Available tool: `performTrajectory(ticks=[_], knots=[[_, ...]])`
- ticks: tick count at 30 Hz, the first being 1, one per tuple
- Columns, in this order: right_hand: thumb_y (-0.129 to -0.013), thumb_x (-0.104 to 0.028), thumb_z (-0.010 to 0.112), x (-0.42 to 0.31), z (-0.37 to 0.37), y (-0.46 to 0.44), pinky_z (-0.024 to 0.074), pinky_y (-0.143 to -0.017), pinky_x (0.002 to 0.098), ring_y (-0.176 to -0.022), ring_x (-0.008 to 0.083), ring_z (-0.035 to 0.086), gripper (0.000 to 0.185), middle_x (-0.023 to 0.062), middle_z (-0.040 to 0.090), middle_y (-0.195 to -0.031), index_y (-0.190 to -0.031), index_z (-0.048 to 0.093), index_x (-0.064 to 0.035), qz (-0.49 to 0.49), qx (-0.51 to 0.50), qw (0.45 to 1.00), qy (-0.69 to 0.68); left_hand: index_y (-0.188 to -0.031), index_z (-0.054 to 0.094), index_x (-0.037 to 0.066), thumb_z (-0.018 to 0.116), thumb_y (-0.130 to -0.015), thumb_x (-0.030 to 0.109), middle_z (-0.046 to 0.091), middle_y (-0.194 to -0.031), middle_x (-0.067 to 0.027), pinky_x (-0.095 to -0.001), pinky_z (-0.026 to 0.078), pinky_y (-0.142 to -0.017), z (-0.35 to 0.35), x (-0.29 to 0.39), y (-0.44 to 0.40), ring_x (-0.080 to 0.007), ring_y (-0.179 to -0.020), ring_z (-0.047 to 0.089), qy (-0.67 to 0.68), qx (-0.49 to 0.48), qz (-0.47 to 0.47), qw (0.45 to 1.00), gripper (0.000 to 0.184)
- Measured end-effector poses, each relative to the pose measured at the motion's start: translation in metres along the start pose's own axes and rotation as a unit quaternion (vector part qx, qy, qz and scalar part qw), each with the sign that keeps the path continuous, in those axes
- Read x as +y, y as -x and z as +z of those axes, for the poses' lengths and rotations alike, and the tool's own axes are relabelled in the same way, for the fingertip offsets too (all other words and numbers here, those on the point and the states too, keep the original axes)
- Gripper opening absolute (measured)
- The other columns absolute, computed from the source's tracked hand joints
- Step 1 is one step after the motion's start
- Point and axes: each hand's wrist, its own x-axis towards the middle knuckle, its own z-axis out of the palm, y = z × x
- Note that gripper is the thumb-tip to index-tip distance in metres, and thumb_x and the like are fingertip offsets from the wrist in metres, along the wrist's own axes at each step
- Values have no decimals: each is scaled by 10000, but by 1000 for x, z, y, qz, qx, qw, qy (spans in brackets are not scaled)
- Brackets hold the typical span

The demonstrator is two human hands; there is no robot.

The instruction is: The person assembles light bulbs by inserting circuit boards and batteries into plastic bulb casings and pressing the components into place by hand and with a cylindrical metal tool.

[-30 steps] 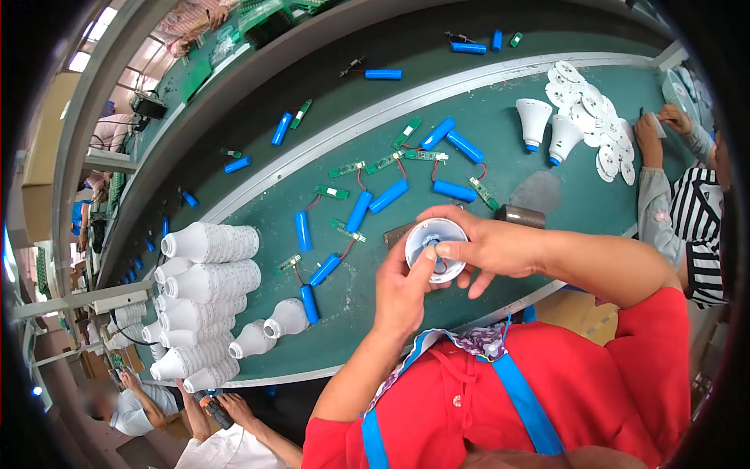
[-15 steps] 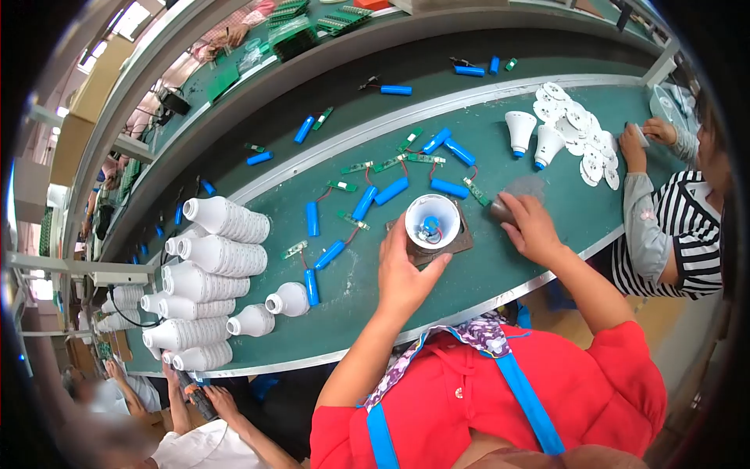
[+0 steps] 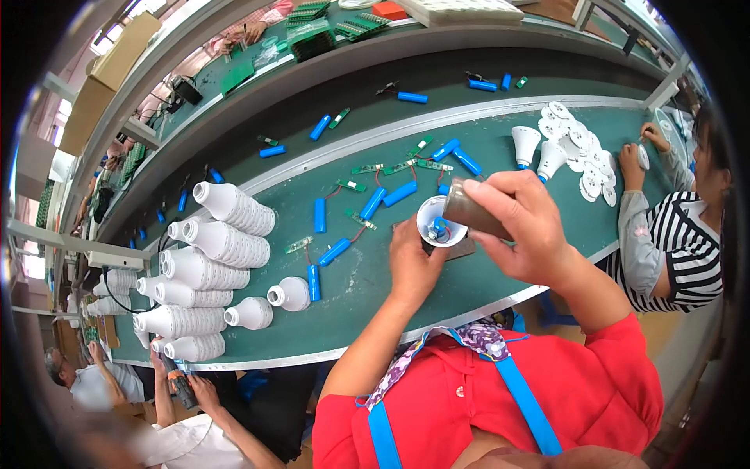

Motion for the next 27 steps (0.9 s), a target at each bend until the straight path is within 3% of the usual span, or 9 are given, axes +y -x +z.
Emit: performTrajectory(ticks=[5, 10, 13, 14, 18, 21, 27], knots=[[-579, -54, 737, 4, 11, 6, 462, -671, 363, -814, 302, 532, 562, 130, 532, -904, -1114, 569, -92, 34, -116, 992, 26, -1131, 537, 51, 690, -680, 137, 586, -988, -142, -412, 431, -795, 0, -1, -6, -331, -930, 537, -24, 3, 6, 1000, 484], [-622, -44, 711, -12, -6, -13, 443, -711, 390, -825, 313, 509, 525, 126, 517, -893, -1123, 562, -93, 0, 22, 1000, -2, -1133, 537, 49, 692, -676, 132, 591, -988, -143, -409, 431, -801, -1, -1, 0, -329, -931, 540, 3, -12, -18, 1000, 490], [-635, -51, 713, 0, 18, 5, 434, -696, 384, -811, 306, 498, 527, 117, 506, -878, -1134, 551, -97, 48, -173, 983, 49, -1136, 537, 49, 690, -676, 125, 593, -994, -147, -406, 432, -808, -1, 1, -2, -328, -942, 539, 1, -12, -22, 1000, 491], [-644, -48, 713, 4, 12, 6, 426, -688, 382, -799, 303, 488, 531, 113, 495, -864, -1144, 541, -96, 48, -173, 982, 59, -1137, 537, 50, 689, -675, 121, 593, -996, -149, -405, 432, -810, -1, 1, -2, -328, -946, 538, -2, -13, -21, 1000, 492], [-644, -51, 712, 0, -3, -9, 430, -699, 373, -822, 302, 496, 532, 130, 506, -893, -1146, 540, -86, 55, -44, 997, 0, -1096, 558, 27, 728, -673, 122, 589, -1052, -138, -385, 426, -852, -1, 3, -4, -301, -1001, 531, 29, -15, -37, 999, 465], [-650, -48, 707, -4, -10, -13, 433, -714, 381, -846, 312, 502, 516, 142, 513, -914, -1136, 536, -76, 41, -7, 999, -20, -1107, 551, 30, 714, -675, 113, 590, -1035, -143, -388, 432, -837, 0, 2, -2, -309, -981, 535, 43, -11, -33, 998, 469], [-671, -53, 683, 8, 16, 6, 433, -742, 418, -881, 338, 504, 474, 160, 516, -942, -1117, 526, -77, 61, -181, 982, 17, -1114, 540, 40, 699, -663, 97, 592, -1023, -142, -396, 426, -831, -2, 10, -6, -332, -960, 526, 35, -10, -41, 998, 482]])
